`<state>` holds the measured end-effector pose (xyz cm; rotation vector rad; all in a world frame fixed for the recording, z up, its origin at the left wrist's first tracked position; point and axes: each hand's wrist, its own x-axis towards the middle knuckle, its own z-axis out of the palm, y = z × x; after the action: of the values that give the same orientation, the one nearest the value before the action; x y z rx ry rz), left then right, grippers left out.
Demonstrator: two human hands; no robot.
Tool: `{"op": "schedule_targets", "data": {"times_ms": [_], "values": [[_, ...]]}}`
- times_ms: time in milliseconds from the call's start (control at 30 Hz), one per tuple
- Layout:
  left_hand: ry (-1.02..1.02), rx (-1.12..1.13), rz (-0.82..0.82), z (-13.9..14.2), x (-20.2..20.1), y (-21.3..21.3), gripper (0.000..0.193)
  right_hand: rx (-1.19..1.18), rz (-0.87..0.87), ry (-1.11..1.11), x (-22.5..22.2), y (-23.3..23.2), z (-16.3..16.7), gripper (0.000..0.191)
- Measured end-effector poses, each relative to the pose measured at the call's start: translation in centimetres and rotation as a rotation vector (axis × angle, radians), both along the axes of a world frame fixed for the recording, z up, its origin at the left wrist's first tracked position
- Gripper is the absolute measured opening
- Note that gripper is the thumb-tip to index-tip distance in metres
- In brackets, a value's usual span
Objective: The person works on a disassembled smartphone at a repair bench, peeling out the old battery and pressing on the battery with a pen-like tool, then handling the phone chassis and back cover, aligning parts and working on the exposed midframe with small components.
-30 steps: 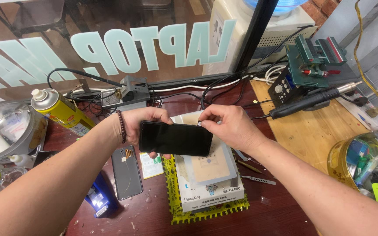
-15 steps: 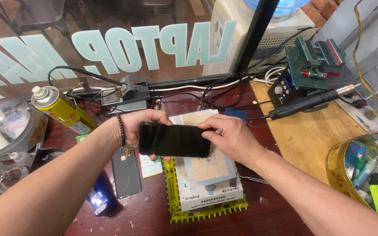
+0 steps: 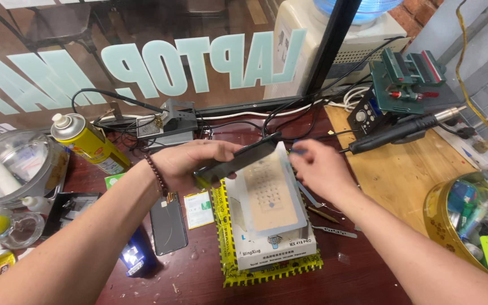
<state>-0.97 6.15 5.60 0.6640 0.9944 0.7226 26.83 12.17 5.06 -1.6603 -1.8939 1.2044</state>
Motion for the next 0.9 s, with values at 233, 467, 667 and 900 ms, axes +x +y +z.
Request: {"op": "schedule_targets", "data": {"times_ms": [233,467,667,900], "values": [[1.119,0.514,0.252,-0.9,9.1,-2.9,0.074,-0.085,-0.142,0.000,0.3,-2.5,-3.0,0.024],[1.175,0.434,0.365,-2.2,12.2,-3.4,0.075,0.074,-0.087,-0.224,0.7,-3.4,-1.7,0.029],[0.593,0.049,0.434,-4.8,9.4,-0.8,0.035,0.175,-0.062,-0.184,0.3,-4.4,-1.1,0.029],[0.295,-0.084,0.485,-4.7,9.2,-1.3,0.029,0.150,0.016,-0.172,-0.3,-4.0,-1.2,0.043]]}}
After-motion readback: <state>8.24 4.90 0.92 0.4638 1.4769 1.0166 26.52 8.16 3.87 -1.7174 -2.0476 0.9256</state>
